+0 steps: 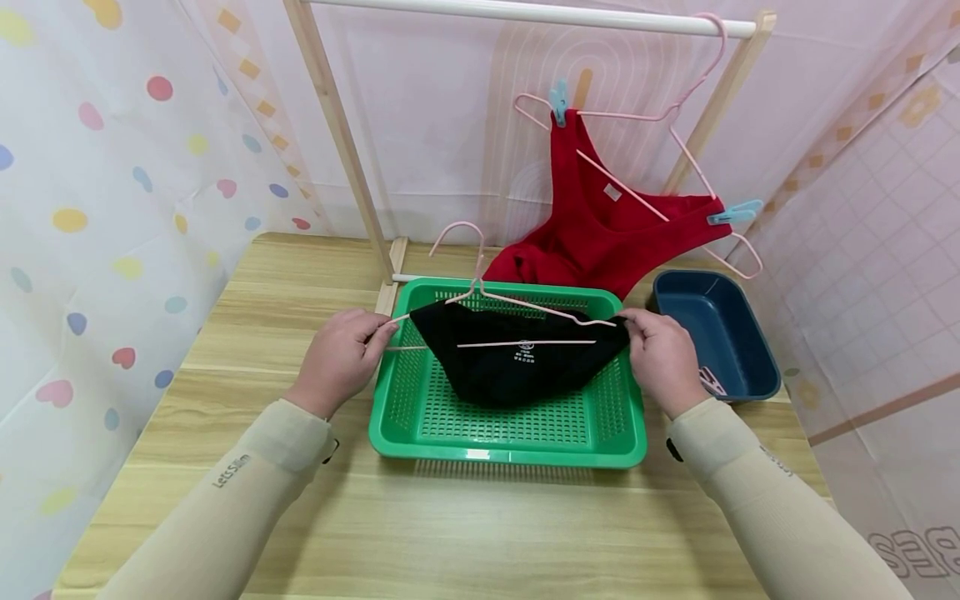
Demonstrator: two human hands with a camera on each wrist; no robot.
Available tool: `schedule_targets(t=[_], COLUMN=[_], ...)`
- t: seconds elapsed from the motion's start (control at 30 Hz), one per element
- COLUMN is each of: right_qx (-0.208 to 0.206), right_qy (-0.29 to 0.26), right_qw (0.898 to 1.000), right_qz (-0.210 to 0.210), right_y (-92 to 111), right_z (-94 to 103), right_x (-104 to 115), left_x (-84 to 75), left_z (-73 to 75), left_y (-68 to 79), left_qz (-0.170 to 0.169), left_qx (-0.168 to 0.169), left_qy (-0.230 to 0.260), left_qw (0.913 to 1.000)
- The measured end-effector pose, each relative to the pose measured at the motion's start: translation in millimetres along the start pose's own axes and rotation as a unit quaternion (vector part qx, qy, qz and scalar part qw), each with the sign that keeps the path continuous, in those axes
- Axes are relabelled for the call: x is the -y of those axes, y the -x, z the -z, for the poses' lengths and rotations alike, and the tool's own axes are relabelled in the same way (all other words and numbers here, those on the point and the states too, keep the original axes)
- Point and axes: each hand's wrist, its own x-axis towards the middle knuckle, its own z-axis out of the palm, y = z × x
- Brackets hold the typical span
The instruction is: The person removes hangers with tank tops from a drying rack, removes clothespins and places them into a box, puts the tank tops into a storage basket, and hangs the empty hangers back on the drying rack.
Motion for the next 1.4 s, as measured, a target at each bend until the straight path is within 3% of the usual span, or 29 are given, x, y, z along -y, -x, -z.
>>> schedule_targets(t=[0.33, 1.4], right_qx=[0.000, 0.007], right_qy=[0.000, -0.001], right_qw=[1.000, 1.000], right_qz=[0.001, -0.013], right_y=[0.1, 3.1], right_z=[1.1, 3.4], right_x=[1.3, 2.4], left_x=[3.5, 4.3], left_z=[3.5, 6.2], left_y=[-1.3, -0.9], left_qz=[-0.020, -0.015], left_qx=[-0.019, -0.036], left_qy=[-0.009, -0.011], left_qw=[0.9996, 0.9992])
